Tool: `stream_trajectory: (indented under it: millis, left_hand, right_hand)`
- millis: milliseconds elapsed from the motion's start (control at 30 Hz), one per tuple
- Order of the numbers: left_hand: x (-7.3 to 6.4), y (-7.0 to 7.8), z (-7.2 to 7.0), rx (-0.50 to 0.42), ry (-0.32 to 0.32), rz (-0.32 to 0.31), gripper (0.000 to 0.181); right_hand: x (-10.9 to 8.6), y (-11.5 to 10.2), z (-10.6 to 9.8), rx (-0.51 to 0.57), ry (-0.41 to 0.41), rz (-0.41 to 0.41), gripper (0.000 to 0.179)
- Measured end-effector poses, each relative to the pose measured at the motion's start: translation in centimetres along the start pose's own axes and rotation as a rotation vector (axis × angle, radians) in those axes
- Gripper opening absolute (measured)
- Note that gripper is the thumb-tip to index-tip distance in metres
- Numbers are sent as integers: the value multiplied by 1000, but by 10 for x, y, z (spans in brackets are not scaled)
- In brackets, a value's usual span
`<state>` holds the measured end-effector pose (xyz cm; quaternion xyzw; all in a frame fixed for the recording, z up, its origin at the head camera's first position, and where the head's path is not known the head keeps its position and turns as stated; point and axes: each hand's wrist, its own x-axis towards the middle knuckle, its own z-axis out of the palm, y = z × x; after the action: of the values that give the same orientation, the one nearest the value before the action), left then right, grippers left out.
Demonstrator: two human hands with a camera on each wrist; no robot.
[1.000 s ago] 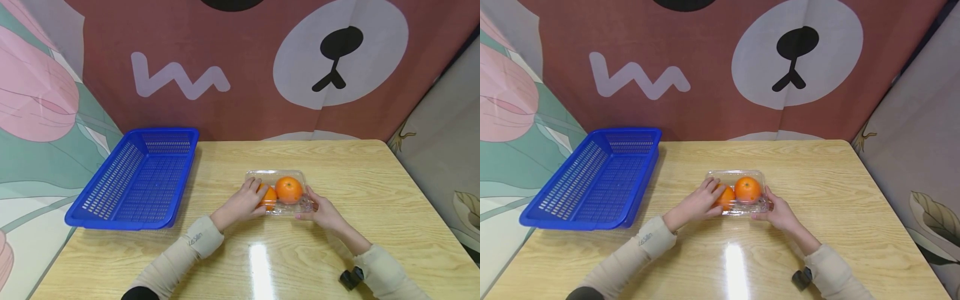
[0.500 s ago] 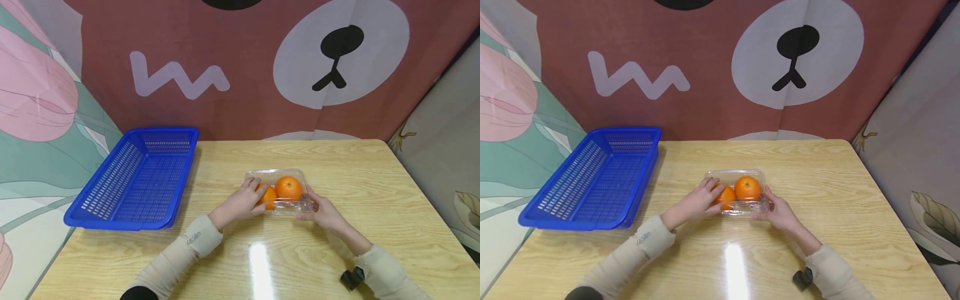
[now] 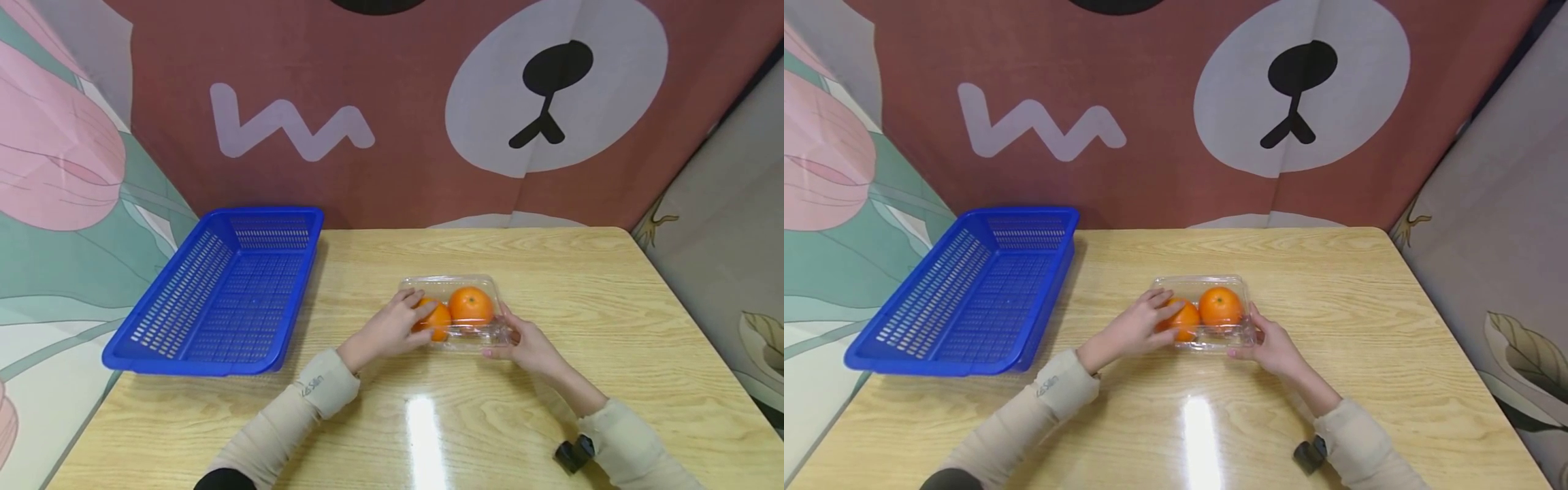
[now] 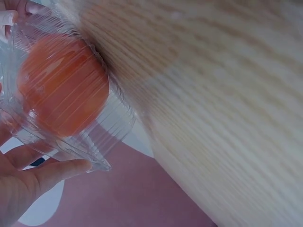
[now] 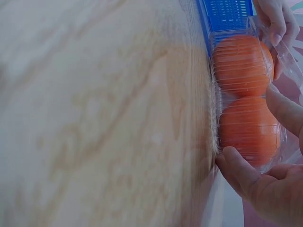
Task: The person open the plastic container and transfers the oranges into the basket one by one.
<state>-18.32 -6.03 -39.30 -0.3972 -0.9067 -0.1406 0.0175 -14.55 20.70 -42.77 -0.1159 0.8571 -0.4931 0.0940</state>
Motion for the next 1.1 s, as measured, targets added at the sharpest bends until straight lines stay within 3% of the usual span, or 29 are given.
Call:
stream_trajectory:
  millis: [633, 967, 1100]
  left_hand:
    - [1, -1, 0, -30, 26, 12, 45]
    - [4, -3, -6, 3, 50, 80, 43]
    - [3, -2, -7, 7, 22, 55, 47]
  right_hand:
    - [-1, -1, 0, 17, -3, 5, 95]
    - [0, 1, 1, 31, 13, 21, 72]
    - [0, 2, 1, 58, 2, -2, 63]
